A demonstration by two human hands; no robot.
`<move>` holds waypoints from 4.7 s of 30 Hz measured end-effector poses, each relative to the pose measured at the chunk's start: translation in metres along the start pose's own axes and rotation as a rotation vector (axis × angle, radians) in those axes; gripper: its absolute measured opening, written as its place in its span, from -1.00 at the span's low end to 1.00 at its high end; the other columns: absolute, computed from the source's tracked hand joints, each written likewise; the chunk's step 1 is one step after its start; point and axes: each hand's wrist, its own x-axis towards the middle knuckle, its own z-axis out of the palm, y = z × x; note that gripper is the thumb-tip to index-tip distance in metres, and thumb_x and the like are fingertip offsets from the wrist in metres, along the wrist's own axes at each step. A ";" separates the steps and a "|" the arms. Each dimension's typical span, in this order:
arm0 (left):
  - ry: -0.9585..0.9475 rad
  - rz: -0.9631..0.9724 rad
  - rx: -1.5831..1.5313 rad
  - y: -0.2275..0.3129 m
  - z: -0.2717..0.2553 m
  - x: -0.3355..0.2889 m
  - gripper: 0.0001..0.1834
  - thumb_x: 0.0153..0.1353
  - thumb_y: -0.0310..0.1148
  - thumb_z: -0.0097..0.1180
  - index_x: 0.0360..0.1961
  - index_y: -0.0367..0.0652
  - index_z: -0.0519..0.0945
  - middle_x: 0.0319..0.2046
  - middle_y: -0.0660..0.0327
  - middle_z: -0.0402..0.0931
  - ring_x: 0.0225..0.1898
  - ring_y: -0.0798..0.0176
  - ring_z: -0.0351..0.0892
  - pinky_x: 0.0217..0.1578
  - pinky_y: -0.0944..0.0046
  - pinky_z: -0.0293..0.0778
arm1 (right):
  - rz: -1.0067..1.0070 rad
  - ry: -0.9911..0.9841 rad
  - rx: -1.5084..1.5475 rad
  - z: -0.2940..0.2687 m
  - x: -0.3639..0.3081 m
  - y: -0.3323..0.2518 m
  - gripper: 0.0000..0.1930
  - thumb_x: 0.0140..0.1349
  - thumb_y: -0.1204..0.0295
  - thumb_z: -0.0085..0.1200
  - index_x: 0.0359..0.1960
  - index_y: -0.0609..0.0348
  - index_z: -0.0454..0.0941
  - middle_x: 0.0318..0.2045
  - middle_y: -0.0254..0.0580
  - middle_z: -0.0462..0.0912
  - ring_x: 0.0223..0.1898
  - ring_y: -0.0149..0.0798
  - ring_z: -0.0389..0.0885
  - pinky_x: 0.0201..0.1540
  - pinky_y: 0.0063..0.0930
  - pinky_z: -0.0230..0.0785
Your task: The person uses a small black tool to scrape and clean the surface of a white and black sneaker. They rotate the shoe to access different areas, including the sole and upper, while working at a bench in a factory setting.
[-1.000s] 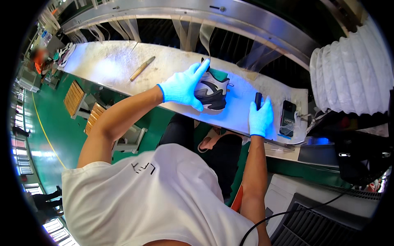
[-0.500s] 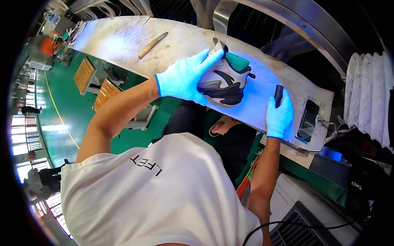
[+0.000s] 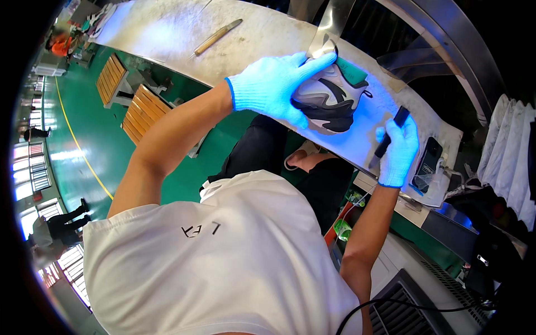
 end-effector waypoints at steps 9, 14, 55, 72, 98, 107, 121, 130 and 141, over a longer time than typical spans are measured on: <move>-0.024 -0.039 0.007 0.000 -0.003 0.003 0.47 0.04 0.42 0.55 0.78 -0.03 0.02 0.37 -0.23 0.51 0.23 -0.38 0.68 0.24 -0.13 0.62 | -0.140 -0.080 0.583 0.104 -0.010 -0.048 -0.91 0.40 0.54 0.17 -0.14 0.15 0.52 -0.46 -0.17 0.58 -0.43 -0.22 0.62 -0.26 -0.31 0.54; 0.106 0.019 -0.027 -0.007 0.008 0.001 0.38 -0.02 0.39 0.57 0.74 0.06 0.19 0.21 -0.18 0.58 0.14 -0.32 0.70 0.12 -0.08 0.65 | -0.199 0.022 0.571 0.130 -0.006 -0.043 -0.93 0.43 0.52 0.15 -0.20 0.17 0.50 -0.50 -0.17 0.59 -0.44 -0.24 0.60 -0.30 -0.33 0.53; 0.056 -0.079 -0.002 0.003 0.009 0.007 0.45 0.00 0.07 0.61 0.75 -0.28 -0.01 0.22 -0.21 0.65 0.15 -0.35 0.72 0.17 -0.08 0.65 | -0.273 -0.200 0.930 0.126 -0.014 -0.009 -0.83 0.40 0.51 0.09 -0.40 0.10 0.43 -0.53 -0.26 0.40 -0.63 -0.28 0.36 -0.47 -0.36 0.32; 0.086 -0.272 -0.010 0.015 0.020 0.000 0.42 -0.10 -0.16 0.59 0.77 -0.13 0.02 0.29 -0.29 0.64 0.25 -0.34 0.74 0.32 -0.11 0.64 | -0.131 -0.290 1.223 0.111 -0.009 0.004 -0.87 0.32 0.48 0.19 -0.40 0.11 0.51 -0.58 -0.22 0.49 -0.67 -0.27 0.38 -0.57 -0.39 0.32; 0.253 -0.011 0.083 0.016 0.018 -0.021 0.36 -0.02 -0.01 0.59 0.72 -0.31 0.11 0.15 -0.10 0.64 0.15 -0.26 0.69 0.13 -0.11 0.65 | -0.198 -0.159 -0.450 0.093 -0.084 -0.001 0.32 0.06 0.22 0.73 0.70 0.46 0.00 0.49 0.44 0.45 0.45 0.17 0.57 0.45 -0.05 0.48; 0.324 0.013 -0.038 0.009 0.031 -0.028 0.21 -0.12 -0.10 0.53 0.62 -0.26 0.34 0.33 -0.13 0.58 0.24 -0.21 0.67 0.10 -0.17 0.49 | -0.008 -0.055 -0.227 0.116 -0.096 0.004 0.11 0.04 0.53 0.70 0.62 0.31 0.24 0.29 0.05 0.66 0.19 -0.18 0.75 0.20 -0.20 0.70; 0.251 0.013 -0.091 -0.002 0.024 -0.022 0.29 -0.11 -0.13 0.55 0.68 -0.26 0.23 0.26 -0.15 0.63 0.12 -0.26 0.74 0.02 -0.12 0.63 | -0.077 -0.204 -0.454 0.091 -0.076 -0.004 0.04 0.06 0.30 0.73 0.54 0.35 0.35 0.19 0.11 0.77 0.09 -0.09 0.84 0.17 -0.16 0.69; 0.280 -0.114 0.049 0.020 0.024 -0.013 0.39 -0.13 -0.03 0.58 0.72 -0.24 0.14 0.27 -0.19 0.62 0.12 -0.27 0.75 0.16 -0.14 0.61 | -0.006 -0.261 -0.268 0.090 -0.073 -0.011 -0.03 0.14 0.40 0.65 0.55 0.35 0.33 0.17 0.09 0.79 0.10 -0.10 0.84 0.17 -0.18 0.69; 0.384 -0.171 -0.057 0.026 0.032 -0.012 0.28 -0.31 -0.13 0.72 0.58 -0.12 0.46 -0.10 0.13 0.74 -0.10 -0.02 0.77 -0.03 -0.02 0.56 | 0.169 -0.230 -0.213 0.079 -0.064 0.003 -0.24 0.06 0.60 0.65 0.32 0.34 0.52 0.07 -0.12 0.77 0.04 -0.36 0.74 0.09 -0.34 0.66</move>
